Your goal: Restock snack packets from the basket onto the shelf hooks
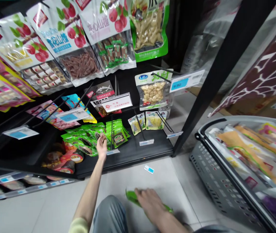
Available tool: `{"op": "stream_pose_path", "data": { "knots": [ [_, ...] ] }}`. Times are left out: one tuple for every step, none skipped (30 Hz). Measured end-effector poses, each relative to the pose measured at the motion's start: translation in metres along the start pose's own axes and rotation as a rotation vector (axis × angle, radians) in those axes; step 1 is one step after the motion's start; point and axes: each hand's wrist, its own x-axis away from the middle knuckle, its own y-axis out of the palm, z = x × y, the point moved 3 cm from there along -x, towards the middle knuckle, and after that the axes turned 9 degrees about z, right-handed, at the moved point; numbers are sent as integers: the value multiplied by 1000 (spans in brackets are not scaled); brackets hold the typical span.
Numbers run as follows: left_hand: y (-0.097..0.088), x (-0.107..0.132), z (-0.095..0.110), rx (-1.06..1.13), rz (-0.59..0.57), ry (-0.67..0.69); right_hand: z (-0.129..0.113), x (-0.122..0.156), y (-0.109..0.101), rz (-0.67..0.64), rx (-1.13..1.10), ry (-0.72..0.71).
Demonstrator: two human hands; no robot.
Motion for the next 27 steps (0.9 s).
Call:
{"op": "stream_pose_path", "data": {
  "knots": [
    [-13, 23, -5, 24, 2, -22, 3, 0, -6, 32, 3, 20],
    [-26, 49, -10, 33, 9, -78, 7, 1, -11, 49, 8, 50],
    [-38, 78, -17, 57, -65, -195, 11, 1, -15, 68, 6, 86],
    [-48, 109, -23, 130, -160, -354, 14, 0, -18, 95, -19, 113],
    [-55, 141, -27, 212, -303, -516, 17, -1, -20, 122, -56, 136],
    [-61, 171, -28, 290, -440, -644, 20, -2, -20, 149, -99, 157],
    [-65, 197, -27, 353, -557, -729, 23, -4, -19, 171, -145, 178],
    [-68, 217, -24, 398, -656, -781, 26, -6, -16, 185, -189, 199],
    [-70, 231, -22, 426, -712, -805, 28, -8, -13, 194, -229, 217],
    [-70, 239, -21, 439, -731, -811, 30, -9, -9, 200, -259, 231],
    [-71, 242, -20, 440, -717, -805, 30, -10, -5, 199, -278, 235],
    [-71, 241, -21, 436, -674, -795, 30, -10, -1, 193, -289, 225],
    [-72, 238, -23, 427, -615, -777, 28, -10, 2, 184, -295, 208],
    [-72, 234, -25, 416, -565, -760, 27, -10, 5, 177, -300, 193],
    [-73, 231, -26, 404, -538, -745, 24, -9, 7, 177, -311, 184],
    [-73, 229, -27, 396, -527, -734, 22, -8, 8, 180, -337, 177],
    [-73, 227, -26, 394, -531, -728, 20, -7, 9, 186, -381, 169],
    [-74, 227, -25, 394, -547, -723, 18, -7, 10, 197, -440, 160],
    [-74, 227, -22, 394, -570, -714, 17, -7, 10, 215, -506, 148],
    [-75, 228, -20, 392, -596, -704, 16, -7, 9, 234, -572, 134],
    [-76, 229, -17, 392, -625, -693, 16, -8, 9, 251, -626, 126],
    [-76, 230, -15, 393, -657, -684, 16, -9, 10, 263, -664, 124],
    [-76, 231, -13, 398, -686, -684, 16, -11, 10, 271, -686, 128],
    [-76, 233, -12, 406, -707, -691, 16, -12, 11, 271, -701, 132],
    [-76, 234, -12, 415, -716, -704, 16, -14, 13, 265, -717, 140],
    [-75, 235, -13, 423, -717, -718, 16, -15, 14, 260, -732, 152],
    [-75, 236, -14, 431, -707, -734, 16, -16, 15, 261, -743, 171]
  ]
}}
